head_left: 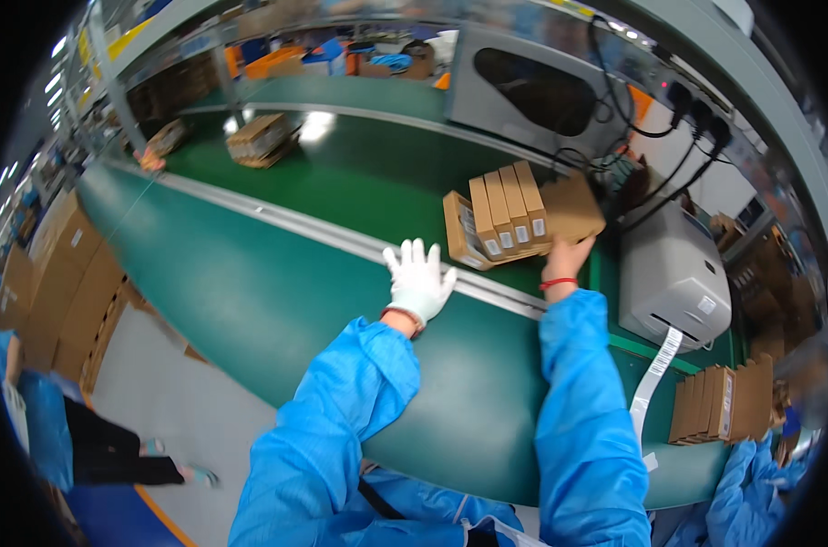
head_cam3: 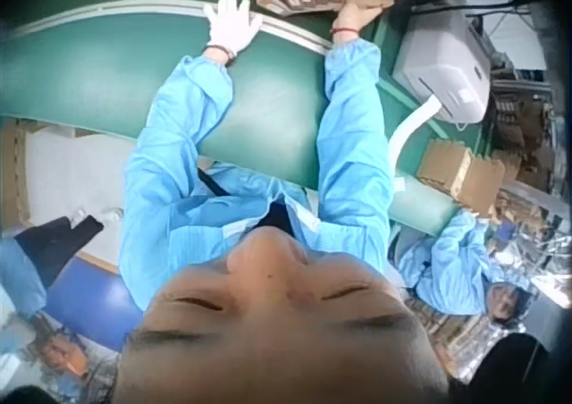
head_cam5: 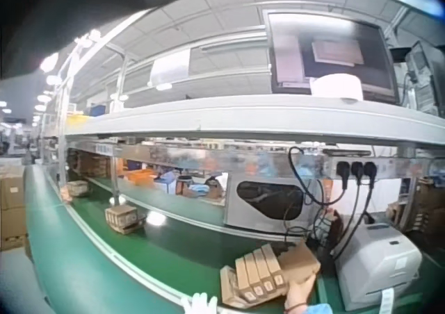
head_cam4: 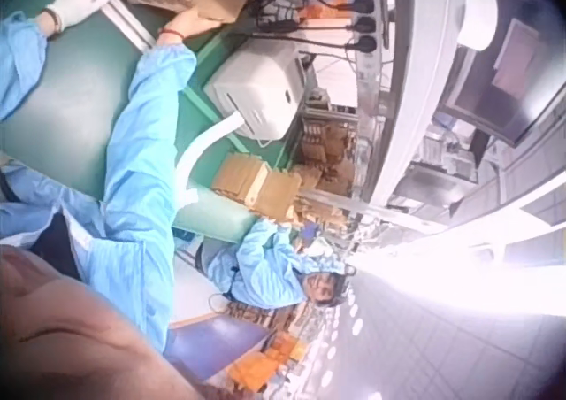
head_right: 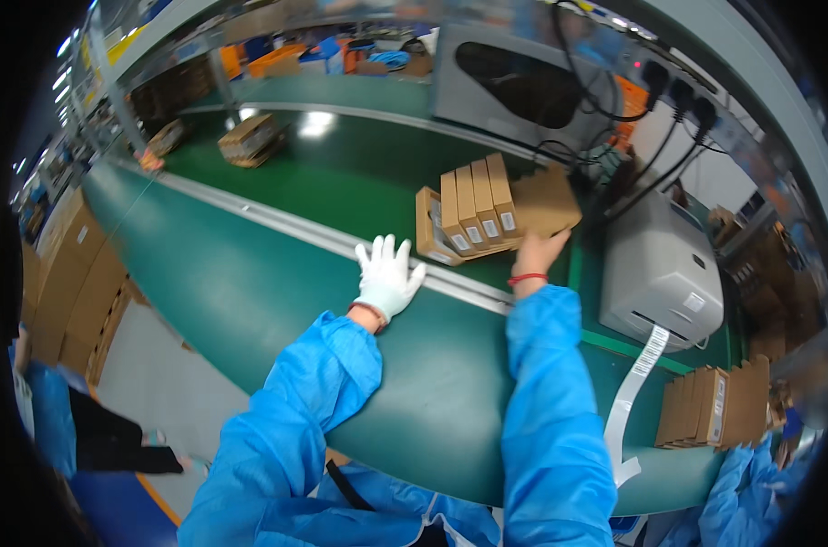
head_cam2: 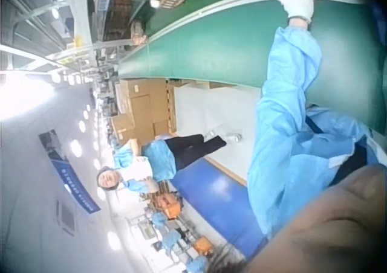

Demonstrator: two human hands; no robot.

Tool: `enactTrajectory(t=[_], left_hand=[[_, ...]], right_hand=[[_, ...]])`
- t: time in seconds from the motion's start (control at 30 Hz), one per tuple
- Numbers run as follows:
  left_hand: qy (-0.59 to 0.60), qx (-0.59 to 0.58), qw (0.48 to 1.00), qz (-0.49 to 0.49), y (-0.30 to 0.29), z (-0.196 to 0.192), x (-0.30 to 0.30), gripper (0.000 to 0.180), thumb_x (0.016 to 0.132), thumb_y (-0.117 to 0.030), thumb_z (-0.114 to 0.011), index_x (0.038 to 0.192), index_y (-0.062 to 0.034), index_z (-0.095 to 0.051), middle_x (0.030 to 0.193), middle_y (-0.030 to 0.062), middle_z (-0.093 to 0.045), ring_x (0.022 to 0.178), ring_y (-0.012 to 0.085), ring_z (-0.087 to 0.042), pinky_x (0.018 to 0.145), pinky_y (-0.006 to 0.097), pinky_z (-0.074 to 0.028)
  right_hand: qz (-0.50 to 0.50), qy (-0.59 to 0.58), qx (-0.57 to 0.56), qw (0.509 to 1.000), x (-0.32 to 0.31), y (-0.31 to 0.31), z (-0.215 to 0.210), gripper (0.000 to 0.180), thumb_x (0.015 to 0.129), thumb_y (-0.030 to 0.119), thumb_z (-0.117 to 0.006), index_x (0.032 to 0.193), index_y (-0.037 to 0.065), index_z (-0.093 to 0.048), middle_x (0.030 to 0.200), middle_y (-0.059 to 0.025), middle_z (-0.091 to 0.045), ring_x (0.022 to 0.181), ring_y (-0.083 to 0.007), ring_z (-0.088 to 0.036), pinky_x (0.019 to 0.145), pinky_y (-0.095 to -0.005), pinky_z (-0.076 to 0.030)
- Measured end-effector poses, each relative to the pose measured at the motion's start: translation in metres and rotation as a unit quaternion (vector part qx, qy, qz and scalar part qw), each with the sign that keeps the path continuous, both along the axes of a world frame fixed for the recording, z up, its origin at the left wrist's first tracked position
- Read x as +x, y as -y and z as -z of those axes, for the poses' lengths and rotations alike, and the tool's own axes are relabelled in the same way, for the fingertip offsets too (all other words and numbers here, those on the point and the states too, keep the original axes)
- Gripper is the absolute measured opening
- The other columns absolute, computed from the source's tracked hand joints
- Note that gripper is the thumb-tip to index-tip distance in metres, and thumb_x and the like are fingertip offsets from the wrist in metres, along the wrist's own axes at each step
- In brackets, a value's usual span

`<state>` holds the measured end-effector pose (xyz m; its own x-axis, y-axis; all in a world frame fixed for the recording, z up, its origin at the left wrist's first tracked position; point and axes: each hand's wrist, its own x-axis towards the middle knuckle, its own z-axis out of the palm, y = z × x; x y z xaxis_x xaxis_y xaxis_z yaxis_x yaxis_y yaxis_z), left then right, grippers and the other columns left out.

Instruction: The person repeatedly picks up small cardboard boxes from a stack, tears off labels from a continuous roll printed by a nearby printer, and affixes each label to a box. The labeled boxes are then placed on the green workbench. The process is repeated for multiple boxes throughout the clip.

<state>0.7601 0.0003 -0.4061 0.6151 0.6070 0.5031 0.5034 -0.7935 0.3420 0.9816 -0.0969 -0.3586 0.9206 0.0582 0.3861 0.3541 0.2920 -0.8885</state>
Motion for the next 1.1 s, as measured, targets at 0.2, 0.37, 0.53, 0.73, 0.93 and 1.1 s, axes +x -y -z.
enactTrajectory(t=[0.2, 0.37, 0.53, 0.73, 0.93, 1.1], left_hand=[[-0.001, 0.028, 0.995, 0.099, 0.003, 0.007, 0.021, 0.035, 0.084, -0.027, -0.052, 0.110, -0.0044, -0.056, 0.117, 0.0146, -0.053, 0.115, 0.0296, -0.045, 0.101, 0.055, -0.024], [0.045, 0.058, 0.957, 0.282, 0.018, -0.005, 0.025, 0.026, 0.083, -0.020, -0.054, 0.103, -0.0044, -0.057, 0.108, 0.0136, -0.057, 0.106, 0.0297, -0.051, 0.097, 0.046, -0.032], [-0.035, 0.057, 0.955, 0.290, 0.023, -0.013, 0.047, 0.046, 0.086, -0.033, -0.049, 0.119, -0.0021, -0.051, 0.122, 0.0183, -0.051, 0.114, 0.0333, -0.045, 0.100, 0.047, -0.030], [-0.058, 0.063, 0.963, 0.257, 0.015, 0.006, 0.072, 0.051, 0.088, -0.037, -0.047, 0.125, -0.0015, -0.047, 0.129, 0.0177, -0.046, 0.120, 0.0326, -0.040, 0.103, 0.045, -0.028], [-0.045, 0.072, 0.965, 0.247, 0.051, -0.001, 0.071, 0.044, 0.089, -0.032, -0.047, 0.121, -0.0016, -0.049, 0.125, 0.0178, -0.049, 0.117, 0.0327, -0.043, 0.101, 0.045, -0.031], [0.015, 0.077, 0.914, 0.398, 0.127, -0.023, 0.025, 0.040, 0.084, -0.026, -0.053, 0.115, -0.0007, -0.052, 0.121, 0.0201, -0.049, 0.115, 0.0379, -0.043, 0.100, 0.047, -0.032]], right_hand=[[0.045, -0.202, 0.032, 0.978, 0.015, 0.011, 0.043, 0.040, 0.080, -0.003, -0.050, 0.117, 0.000, -0.037, 0.111, -0.0158, -0.052, 0.100, -0.0295, -0.054, 0.088, -0.0351, -0.043], [-0.302, -0.324, -0.125, 0.888, -0.051, 0.089, -0.027, 0.030, 0.082, 0.005, -0.056, 0.111, 0.000, -0.046, 0.116, -0.0117, -0.047, 0.090, -0.0183, -0.055, 0.078, -0.0302, -0.047], [-0.457, -0.031, -0.364, 0.811, -0.172, 0.201, -0.123, 0.053, 0.085, 0.007, -0.058, 0.133, 0.005, -0.037, 0.130, -0.0122, -0.041, 0.109, -0.0230, -0.051, 0.090, -0.0328, -0.046], [-0.198, 0.071, -0.447, 0.869, -0.183, 0.346, -0.153, 0.043, 0.083, 0.010, -0.062, 0.124, 0.005, -0.048, 0.124, -0.0139, -0.048, 0.114, -0.0223, -0.049, 0.090, -0.0338, -0.045], [0.448, 0.100, -0.263, 0.849, -0.082, 0.485, -0.084, 0.047, 0.083, 0.017, -0.064, 0.124, 0.003, -0.045, 0.119, -0.0098, -0.050, 0.099, -0.0250, -0.057, 0.085, -0.0353, -0.045], [0.127, -0.120, -0.049, 0.983, -0.045, 0.518, -0.093, 0.046, 0.087, 0.031, -0.060, 0.124, 0.006, -0.046, 0.116, -0.0067, -0.050, 0.093, -0.0233, -0.057, 0.083, -0.0368, -0.045]])
